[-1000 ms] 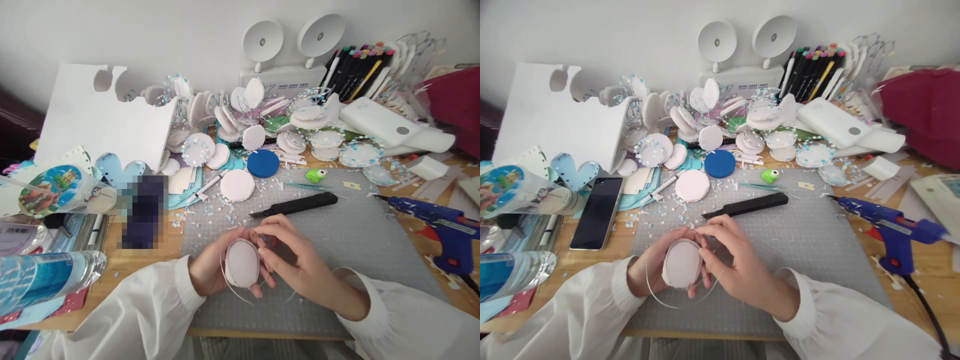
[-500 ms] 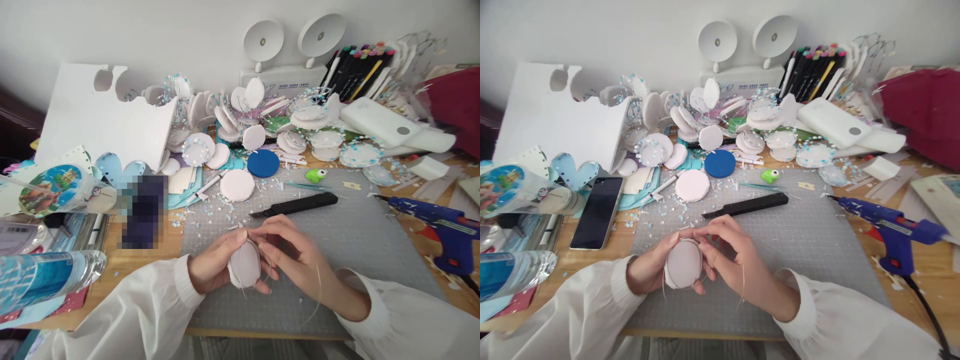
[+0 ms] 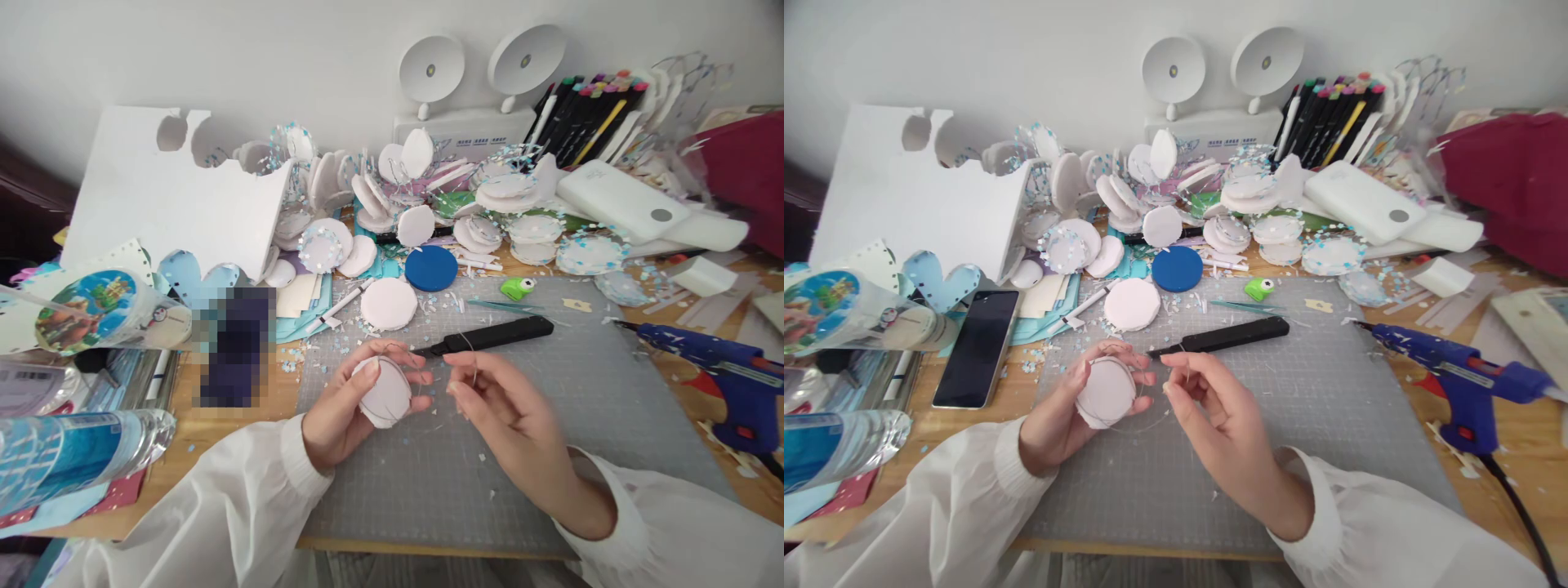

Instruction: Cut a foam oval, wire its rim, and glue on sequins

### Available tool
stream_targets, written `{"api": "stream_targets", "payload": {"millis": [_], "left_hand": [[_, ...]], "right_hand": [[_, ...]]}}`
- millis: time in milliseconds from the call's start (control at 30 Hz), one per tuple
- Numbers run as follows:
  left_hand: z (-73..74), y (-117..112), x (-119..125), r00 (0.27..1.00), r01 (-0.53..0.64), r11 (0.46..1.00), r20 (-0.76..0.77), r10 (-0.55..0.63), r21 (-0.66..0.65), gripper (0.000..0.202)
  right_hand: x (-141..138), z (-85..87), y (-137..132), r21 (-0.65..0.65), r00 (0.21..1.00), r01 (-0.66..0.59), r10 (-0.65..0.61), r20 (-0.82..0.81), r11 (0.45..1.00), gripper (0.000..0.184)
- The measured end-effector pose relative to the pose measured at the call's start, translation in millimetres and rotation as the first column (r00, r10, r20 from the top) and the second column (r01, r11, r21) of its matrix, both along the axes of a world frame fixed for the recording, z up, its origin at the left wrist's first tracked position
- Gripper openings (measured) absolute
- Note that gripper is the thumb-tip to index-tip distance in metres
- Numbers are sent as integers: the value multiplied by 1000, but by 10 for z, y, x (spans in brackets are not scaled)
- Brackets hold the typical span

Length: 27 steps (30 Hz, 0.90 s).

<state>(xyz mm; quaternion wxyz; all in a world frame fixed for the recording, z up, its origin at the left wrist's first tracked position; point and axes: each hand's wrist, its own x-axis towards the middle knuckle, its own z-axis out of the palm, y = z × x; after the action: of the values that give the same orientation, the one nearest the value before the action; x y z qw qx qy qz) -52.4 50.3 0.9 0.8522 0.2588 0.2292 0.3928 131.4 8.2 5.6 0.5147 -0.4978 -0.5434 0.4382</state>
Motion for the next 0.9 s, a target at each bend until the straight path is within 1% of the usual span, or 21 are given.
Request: {"api": "stream_targets", "payload": {"millis": [67, 167, 300, 400, 467, 500, 600, 667, 767, 900], "left_hand": [[5, -17, 5, 996, 87, 995, 37, -86, -42, 34], [24, -46, 12, 975, 212, 970, 94, -202, -115, 35], [56, -69, 15, 946, 316, 931, 141, -293, -182, 38], [53, -73, 9, 918, 390, 898, 166, -360, -203, 42], [36, -73, 3, 914, 397, 896, 180, -365, -200, 43], [27, -73, 2, 917, 388, 899, 184, -355, -200, 41], [10, -75, 4, 929, 358, 907, 180, -322, -221, 38], [9, -77, 10, 931, 359, 904, 159, -329, -231, 40], [7, -81, 18, 926, 375, 898, 127, -355, -230, 39], [-10, -87, 15, 914, 404, 879, 152, -377, -252, 34]], "right_hand": [[9, -9, -2, 119, 992, -30, 14, 129, 992, 27], [46, -43, 6, 202, 963, -100, 44, 266, 974, 38], [82, -48, -4, 204, 915, -244, 155, 373, 948, 42], [80, -36, -13, 172, 892, -314, 228, 389, 934, 41], [67, -41, -13, 179, 896, -307, 220, 387, 935, 42], [59, -47, -12, 196, 907, -279, 191, 376, 940, 45], [40, -62, -3, 266, 942, -149, 55, 330, 952, 51], [38, -53, 2, 308, 943, -113, 5, 333, 945, 46], [50, -13, 13, 361, 927, -172, 27, 373, 917, 37], [65, 29, 38, 408, 905, -271, 86, 417, 872, 34]]}}
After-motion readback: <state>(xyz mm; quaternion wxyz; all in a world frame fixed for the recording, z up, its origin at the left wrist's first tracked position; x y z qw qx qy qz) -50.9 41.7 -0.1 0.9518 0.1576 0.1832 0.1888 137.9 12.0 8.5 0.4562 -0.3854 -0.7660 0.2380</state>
